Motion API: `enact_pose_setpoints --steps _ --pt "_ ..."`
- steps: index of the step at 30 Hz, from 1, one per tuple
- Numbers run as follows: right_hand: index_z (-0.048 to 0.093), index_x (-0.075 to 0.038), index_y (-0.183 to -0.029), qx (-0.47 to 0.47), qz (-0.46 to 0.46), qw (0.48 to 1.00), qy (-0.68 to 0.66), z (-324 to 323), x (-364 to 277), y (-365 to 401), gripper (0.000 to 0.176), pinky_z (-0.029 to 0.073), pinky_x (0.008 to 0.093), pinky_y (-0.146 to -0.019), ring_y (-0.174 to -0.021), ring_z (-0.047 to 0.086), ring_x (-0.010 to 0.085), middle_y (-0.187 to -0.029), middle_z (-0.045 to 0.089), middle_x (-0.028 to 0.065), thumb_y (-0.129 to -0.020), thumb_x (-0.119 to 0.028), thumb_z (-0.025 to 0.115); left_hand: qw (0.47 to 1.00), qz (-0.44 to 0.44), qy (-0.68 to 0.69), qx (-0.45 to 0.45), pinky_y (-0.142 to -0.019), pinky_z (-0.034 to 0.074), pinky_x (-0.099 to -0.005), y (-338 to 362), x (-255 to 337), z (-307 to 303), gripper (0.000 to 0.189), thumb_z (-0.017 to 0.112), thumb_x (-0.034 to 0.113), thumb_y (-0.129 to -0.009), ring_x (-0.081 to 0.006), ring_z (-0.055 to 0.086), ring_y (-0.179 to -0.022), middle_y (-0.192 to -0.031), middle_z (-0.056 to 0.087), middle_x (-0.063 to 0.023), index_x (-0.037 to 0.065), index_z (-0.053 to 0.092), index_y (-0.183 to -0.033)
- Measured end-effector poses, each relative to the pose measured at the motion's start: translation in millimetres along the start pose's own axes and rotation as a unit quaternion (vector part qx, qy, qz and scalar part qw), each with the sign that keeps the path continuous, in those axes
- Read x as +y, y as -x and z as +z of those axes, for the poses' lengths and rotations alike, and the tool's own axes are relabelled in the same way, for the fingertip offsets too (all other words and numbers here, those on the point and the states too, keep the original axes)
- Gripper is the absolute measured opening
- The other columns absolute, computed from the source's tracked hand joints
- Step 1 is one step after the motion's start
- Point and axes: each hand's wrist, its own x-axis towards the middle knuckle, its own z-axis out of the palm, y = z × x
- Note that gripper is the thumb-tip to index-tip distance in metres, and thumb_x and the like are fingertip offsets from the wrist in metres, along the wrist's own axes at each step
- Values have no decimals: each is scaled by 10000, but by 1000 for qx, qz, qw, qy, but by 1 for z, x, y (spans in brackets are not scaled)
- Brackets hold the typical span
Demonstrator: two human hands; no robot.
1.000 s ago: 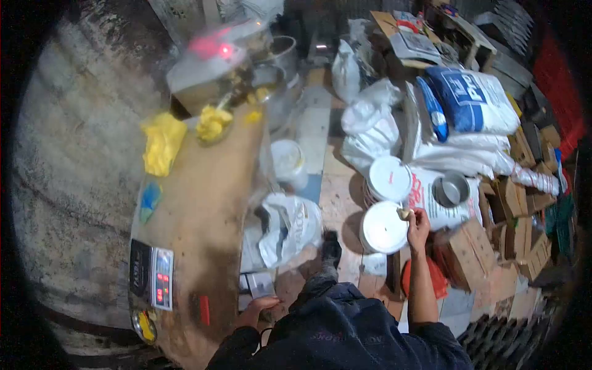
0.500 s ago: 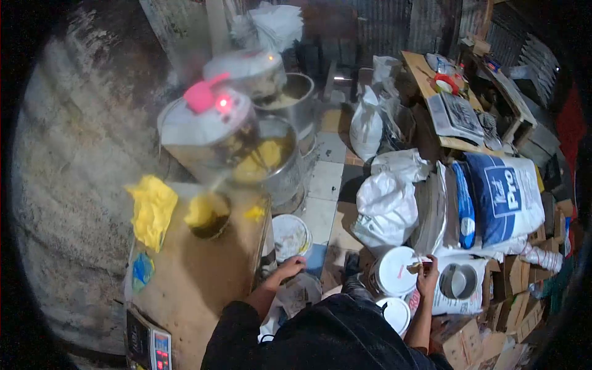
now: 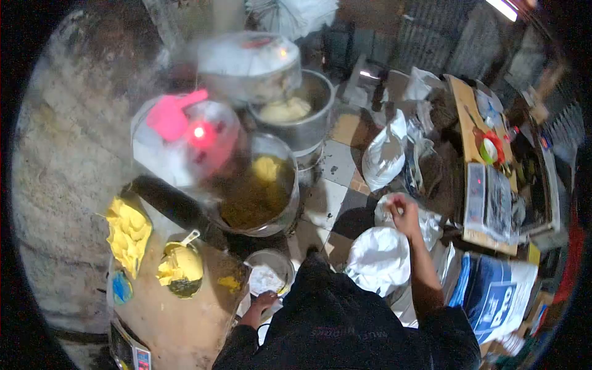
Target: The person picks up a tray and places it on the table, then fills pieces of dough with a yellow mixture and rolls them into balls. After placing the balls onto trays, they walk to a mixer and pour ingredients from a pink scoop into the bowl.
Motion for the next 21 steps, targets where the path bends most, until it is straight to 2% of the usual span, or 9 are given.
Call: enact_pose_setpoints --steps 1,2,6,7,12,15,16,19,21 --pt "619 18 -950 -16 -4 999 -37 11 -8 -50 114 490 276 -667 -731 625 130 -774 648 72 -869 -9 545 995 80 -61 20 -923 462 -396 -10 -11 14 373 596 400 -879 -303 611 -1013 -1042 667 -114 81 666 -1060" --pt "621 15 -948 -37 -25 998 -46 23 -17 -100 112 499 295 -667 -739 642 173 -804 657 109 -850 -25 581 962 178 155 140 -778 512 -358 27 35 6 323 587 365 -898 -241 636 -868 -913 669 -105 74 677 -1004" --pt "609 5 -998 -67 -113 985 -108 89 -44 -269 152 496 289 -708 -769 620 158 -843 646 104 -862 -24 547 950 -66 297 68 -741 510 -347 -35 54 24 324 583 366 -901 -228 631 -832 -898 666 -98 72 677 -1001" --pt "595 13 -1021 -97 -112 979 -143 105 -50 -308 170 486 265 -743 -810 588 111 -859 627 71 -882 -23 504 940 -80 323 80 -732 509 -344 -49 64 19 324 583 366 -902 -225 630 -823 -894 665 -97 72 676 -1000" --pt "595 -86 -1193 -215 -260 940 55 187 -38 -457 418 454 415 -937 -1117 553 357 -1219 576 172 -793 -5 505 870 -128 452 151 -686 505 -331 -108 125 -10 325 578 366 -906 -209 623 -777 -875 661 -88 70 676 -997" --pt "603 -87 -1189 -315 -239 917 52 201 -45 -532 422 464 404 -922 -1095 573 326 -1231 572 169 -783 -6 523 825 -138 513 194 -658 503 -323 -139 160 -27 326 576 367 -909 -199 620 -750 -864 659 -83 69 676 -995" --pt "630 -74 -1143 -289 -316 900 78 210 -43 -559 386 498 386 -860 -985 628 316 -1105 636 159 -775 0 542 808 -141 533 209 -649 503 -320 -152 171 -30 326 575 367 -909 -195 618 -741 -860 658 -81 69 676 -994" --pt "666 -72 -1045 -238 -296 924 41 226 -69 -636 301 528 368 -756 -838 670 290 -922 682 138 -774 1 556 754 -130 587 265 -622 501 -312 -185 200 -32 327 572 367 -912 -186 615 -714 -849 656 -76 67 675 -992" --pt "673 -61 -968 -116 -412 902 -52 260 -72 -709 205 530 331 -684 -764 682 256 -801 683 134 -780 -20 604 727 -116 597 320 -603 499 -307 -207 221 -27 328 570 367 -914 -179 612 -696 -841 655 -73 67 675 -991"
